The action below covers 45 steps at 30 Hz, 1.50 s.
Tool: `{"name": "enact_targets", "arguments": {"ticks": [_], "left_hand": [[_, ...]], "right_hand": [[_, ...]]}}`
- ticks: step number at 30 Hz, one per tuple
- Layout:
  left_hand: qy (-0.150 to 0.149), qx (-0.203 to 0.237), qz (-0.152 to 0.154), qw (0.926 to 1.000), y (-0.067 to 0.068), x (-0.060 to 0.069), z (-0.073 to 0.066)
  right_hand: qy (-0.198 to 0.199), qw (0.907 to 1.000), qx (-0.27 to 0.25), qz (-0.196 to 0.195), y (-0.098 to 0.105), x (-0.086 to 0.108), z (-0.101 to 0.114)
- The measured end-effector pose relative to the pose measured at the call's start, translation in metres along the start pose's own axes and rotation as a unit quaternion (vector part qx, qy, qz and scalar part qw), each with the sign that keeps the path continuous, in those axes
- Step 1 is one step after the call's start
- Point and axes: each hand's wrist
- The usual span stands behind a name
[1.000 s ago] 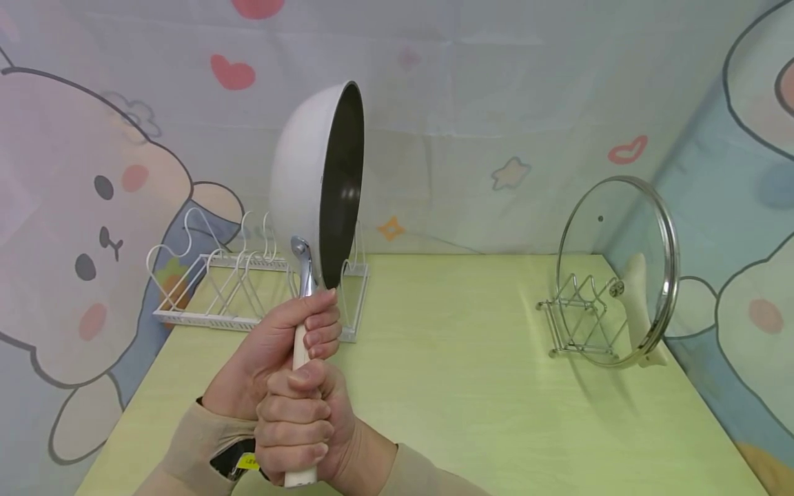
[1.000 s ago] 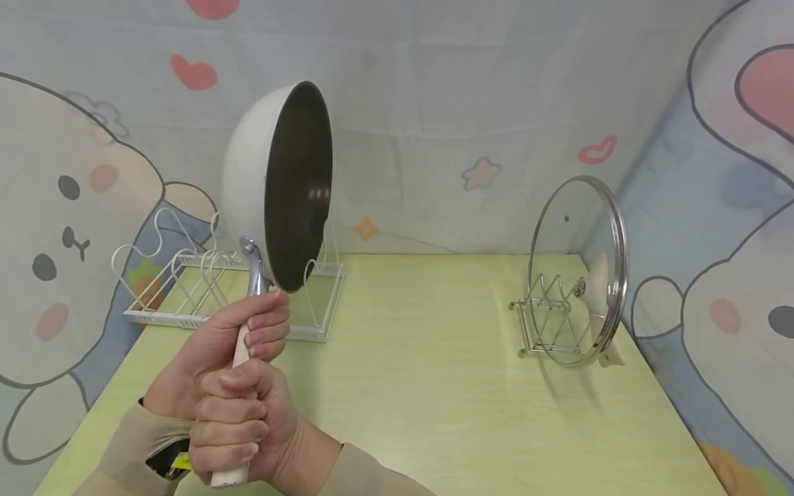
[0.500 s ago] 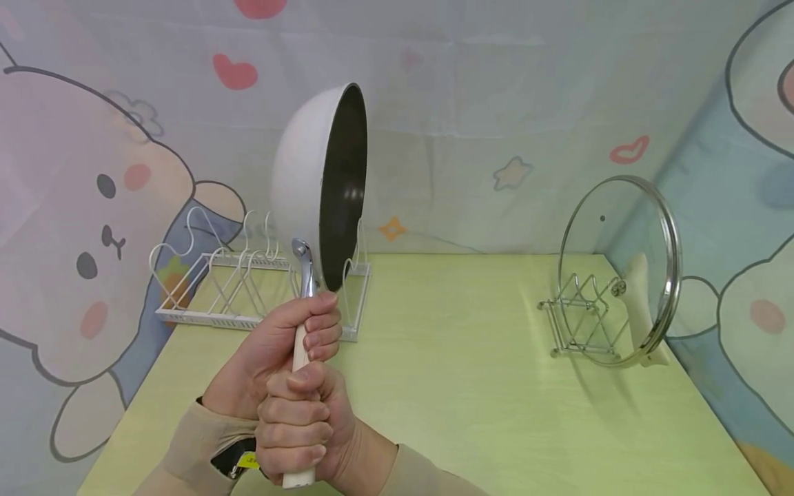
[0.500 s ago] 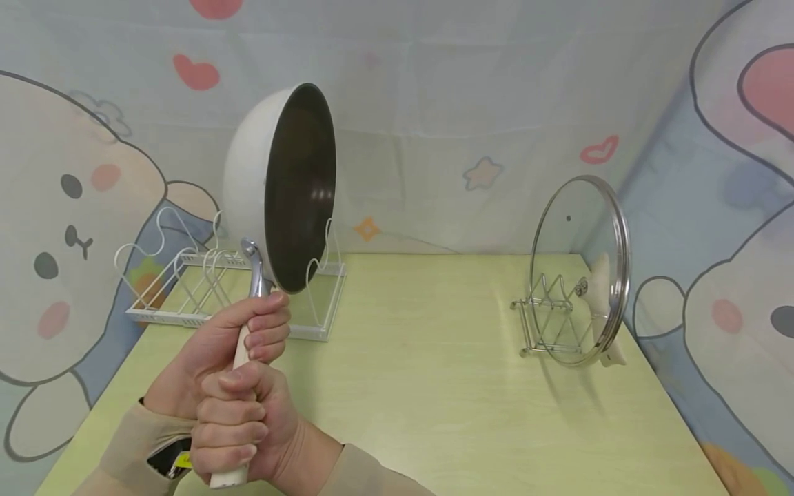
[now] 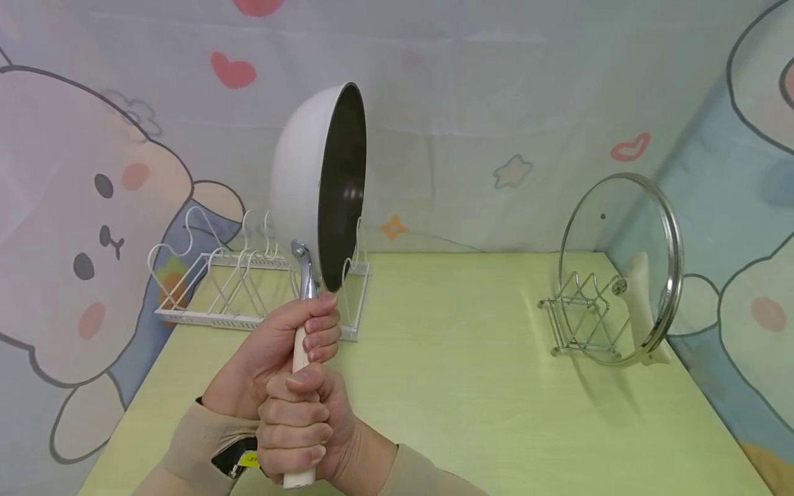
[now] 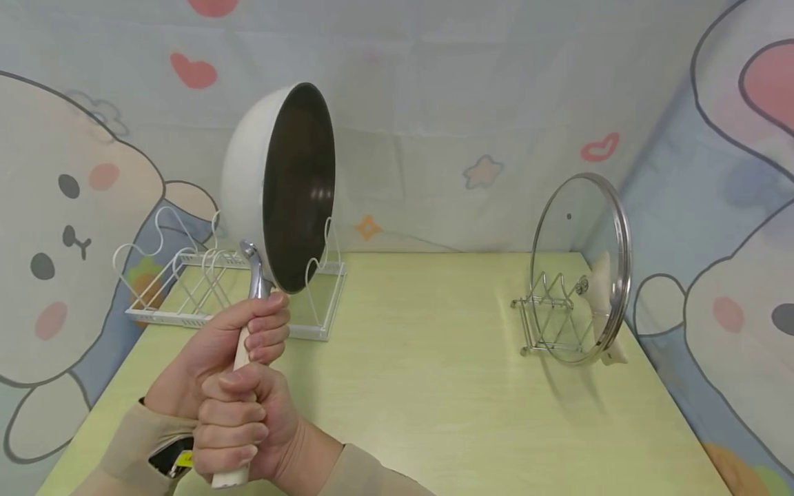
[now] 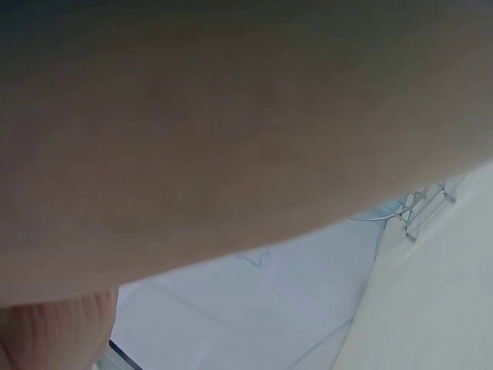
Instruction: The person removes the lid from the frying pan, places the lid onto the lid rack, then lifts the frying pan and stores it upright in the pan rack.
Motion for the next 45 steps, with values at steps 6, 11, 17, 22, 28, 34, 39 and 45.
{"name": "enact_targets", "arguments": {"ticks": [6,11,17,22,28,34,39,45], "left_hand": [[0.004,0.004,-0.005,1.0000,0.004,0.000,0.003],[0.005,0.007,-0.009,0.9999,0.008,0.000,0.005],[0.007,0.010,-0.004,0.9999,0.013,0.000,0.008],[0.008,0.005,-0.005,0.9999,0.015,0.001,0.010],[0.007,-0.002,-0.006,1.0000,0.017,-0.001,0.014],[0.007,-0.002,-0.011,0.9999,0.019,-0.002,0.018],[0.007,-0.003,-0.022,0.9997,0.021,-0.003,0.022],[0.014,-0.010,-0.035,0.9992,0.023,-0.004,0.027]], "right_hand": [[0.002,1.0000,0.000,-0.009,0.004,0.002,0.000],[0.004,0.9999,-0.001,-0.012,0.008,0.004,0.000],[0.006,0.9998,0.006,-0.015,0.012,0.006,0.000],[0.002,0.9998,0.013,-0.013,0.013,0.008,0.000],[-0.006,0.9997,0.022,-0.002,0.015,0.010,0.001],[-0.010,0.9998,0.018,0.006,0.017,0.013,0.002],[-0.010,0.9998,0.012,0.011,0.019,0.016,0.002],[-0.009,0.9998,0.000,0.018,0.023,0.020,0.000]]}}
Point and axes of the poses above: each hand's wrist, its own x-axis away from the middle knuckle, its own y-axis out of the back of the hand, z = x × y, and after that the axes turned 7 degrees about -x, right-handed
